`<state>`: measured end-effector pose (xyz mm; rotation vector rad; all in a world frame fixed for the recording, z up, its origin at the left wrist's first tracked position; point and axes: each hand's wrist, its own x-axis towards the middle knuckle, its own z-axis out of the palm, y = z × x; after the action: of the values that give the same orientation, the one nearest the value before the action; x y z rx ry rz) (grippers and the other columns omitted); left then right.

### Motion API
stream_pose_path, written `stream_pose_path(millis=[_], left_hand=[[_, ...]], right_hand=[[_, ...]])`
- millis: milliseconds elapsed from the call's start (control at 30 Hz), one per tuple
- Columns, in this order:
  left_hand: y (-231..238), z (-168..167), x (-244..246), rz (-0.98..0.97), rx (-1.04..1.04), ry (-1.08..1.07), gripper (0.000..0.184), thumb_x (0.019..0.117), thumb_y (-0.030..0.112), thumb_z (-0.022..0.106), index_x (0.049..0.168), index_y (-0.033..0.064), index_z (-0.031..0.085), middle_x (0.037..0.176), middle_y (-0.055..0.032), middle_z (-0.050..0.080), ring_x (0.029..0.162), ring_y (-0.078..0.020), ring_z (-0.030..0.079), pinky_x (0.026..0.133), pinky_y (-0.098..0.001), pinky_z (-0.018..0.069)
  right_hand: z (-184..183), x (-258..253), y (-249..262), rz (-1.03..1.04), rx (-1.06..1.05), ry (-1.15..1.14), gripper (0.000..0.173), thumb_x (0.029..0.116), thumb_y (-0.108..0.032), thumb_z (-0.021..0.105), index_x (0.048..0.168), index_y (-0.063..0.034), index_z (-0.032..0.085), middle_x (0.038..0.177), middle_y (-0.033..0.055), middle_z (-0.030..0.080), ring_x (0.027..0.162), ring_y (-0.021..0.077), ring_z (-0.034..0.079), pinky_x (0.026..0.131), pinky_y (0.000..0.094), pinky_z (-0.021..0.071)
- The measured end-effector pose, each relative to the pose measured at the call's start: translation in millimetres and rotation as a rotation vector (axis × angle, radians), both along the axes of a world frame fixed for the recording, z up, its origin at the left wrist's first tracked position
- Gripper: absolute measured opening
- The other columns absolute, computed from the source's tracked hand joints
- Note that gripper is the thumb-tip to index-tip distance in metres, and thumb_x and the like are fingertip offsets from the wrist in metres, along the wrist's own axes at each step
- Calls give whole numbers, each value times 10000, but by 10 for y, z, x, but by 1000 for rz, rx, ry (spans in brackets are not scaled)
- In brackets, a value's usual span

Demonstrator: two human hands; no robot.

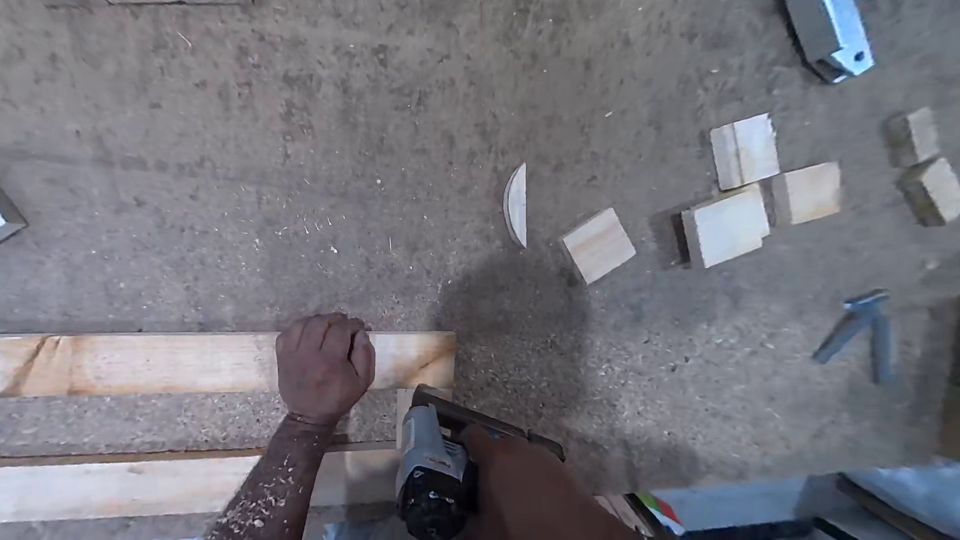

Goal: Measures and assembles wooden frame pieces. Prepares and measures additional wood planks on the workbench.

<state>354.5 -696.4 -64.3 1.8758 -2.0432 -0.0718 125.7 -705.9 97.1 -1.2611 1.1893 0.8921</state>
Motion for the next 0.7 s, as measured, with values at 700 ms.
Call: stream_pose_path(millis=[700], left_hand=[[-11, 37, -15, 12, 6, 16, 410, 1008, 359, 430, 954, 109, 751, 1000, -121, 735, 1004, -330, 672, 896, -504, 498]], right_hand=[[-77, -397, 74, -44, -100, -35, 641, 822, -454, 758, 1347, -142, 560, 1022, 164, 706, 945, 387, 707, 762, 616, 562]])
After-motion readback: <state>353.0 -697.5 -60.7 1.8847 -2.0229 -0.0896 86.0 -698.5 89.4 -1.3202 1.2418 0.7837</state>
